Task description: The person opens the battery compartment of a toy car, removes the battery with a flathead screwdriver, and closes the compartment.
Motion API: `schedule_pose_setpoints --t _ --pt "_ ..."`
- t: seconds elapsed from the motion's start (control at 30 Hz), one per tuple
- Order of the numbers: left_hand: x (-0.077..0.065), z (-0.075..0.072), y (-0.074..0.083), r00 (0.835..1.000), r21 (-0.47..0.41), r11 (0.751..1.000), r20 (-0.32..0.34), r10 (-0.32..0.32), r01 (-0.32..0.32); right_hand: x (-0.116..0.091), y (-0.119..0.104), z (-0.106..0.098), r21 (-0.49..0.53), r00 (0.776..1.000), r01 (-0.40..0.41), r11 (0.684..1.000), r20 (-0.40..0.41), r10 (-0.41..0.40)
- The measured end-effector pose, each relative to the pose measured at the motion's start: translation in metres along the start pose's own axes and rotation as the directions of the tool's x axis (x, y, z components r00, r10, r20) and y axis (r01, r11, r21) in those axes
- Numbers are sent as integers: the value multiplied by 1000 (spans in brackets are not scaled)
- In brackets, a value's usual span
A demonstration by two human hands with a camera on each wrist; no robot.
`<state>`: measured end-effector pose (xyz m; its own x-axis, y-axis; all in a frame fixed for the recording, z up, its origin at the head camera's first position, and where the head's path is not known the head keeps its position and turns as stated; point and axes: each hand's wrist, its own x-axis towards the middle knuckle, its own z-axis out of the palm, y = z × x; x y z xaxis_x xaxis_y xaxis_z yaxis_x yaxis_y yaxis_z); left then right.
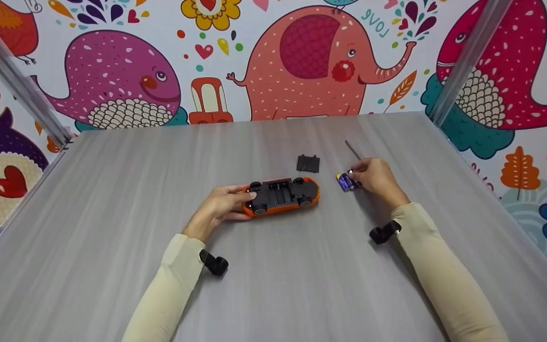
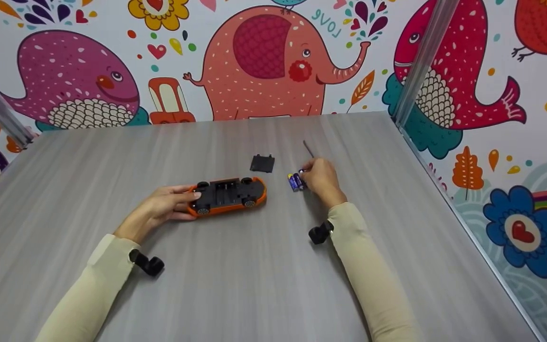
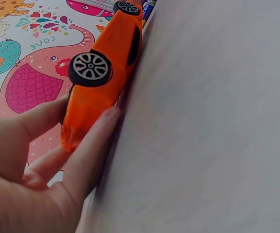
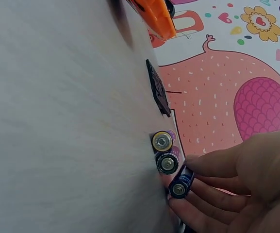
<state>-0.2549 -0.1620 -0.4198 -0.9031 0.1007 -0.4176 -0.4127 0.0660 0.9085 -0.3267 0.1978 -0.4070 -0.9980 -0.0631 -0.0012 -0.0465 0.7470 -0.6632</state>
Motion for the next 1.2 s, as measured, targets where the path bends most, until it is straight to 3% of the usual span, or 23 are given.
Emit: schedule_pose_setpoints --t 0.13,0.73,0.97,1.2 --pt "0 0 0 1000 5 1000 2 8 -8 -1 1 1 -23 1000 26 999 -16 -26" --pt "0 1 -1 1000 1 1000 0 17 -17 -1 1 3 -20 999 5 1000 -42 -6" --pt "-1 1 0 1000 -3 1000 -2 17 -17 -4 -9 0 -1 997 9 1000 -73 -9" --pt "-1 1 0 1000 7 1000 -6 20 -20 -9 -23 0 53 1000 -15 998 -26 17"
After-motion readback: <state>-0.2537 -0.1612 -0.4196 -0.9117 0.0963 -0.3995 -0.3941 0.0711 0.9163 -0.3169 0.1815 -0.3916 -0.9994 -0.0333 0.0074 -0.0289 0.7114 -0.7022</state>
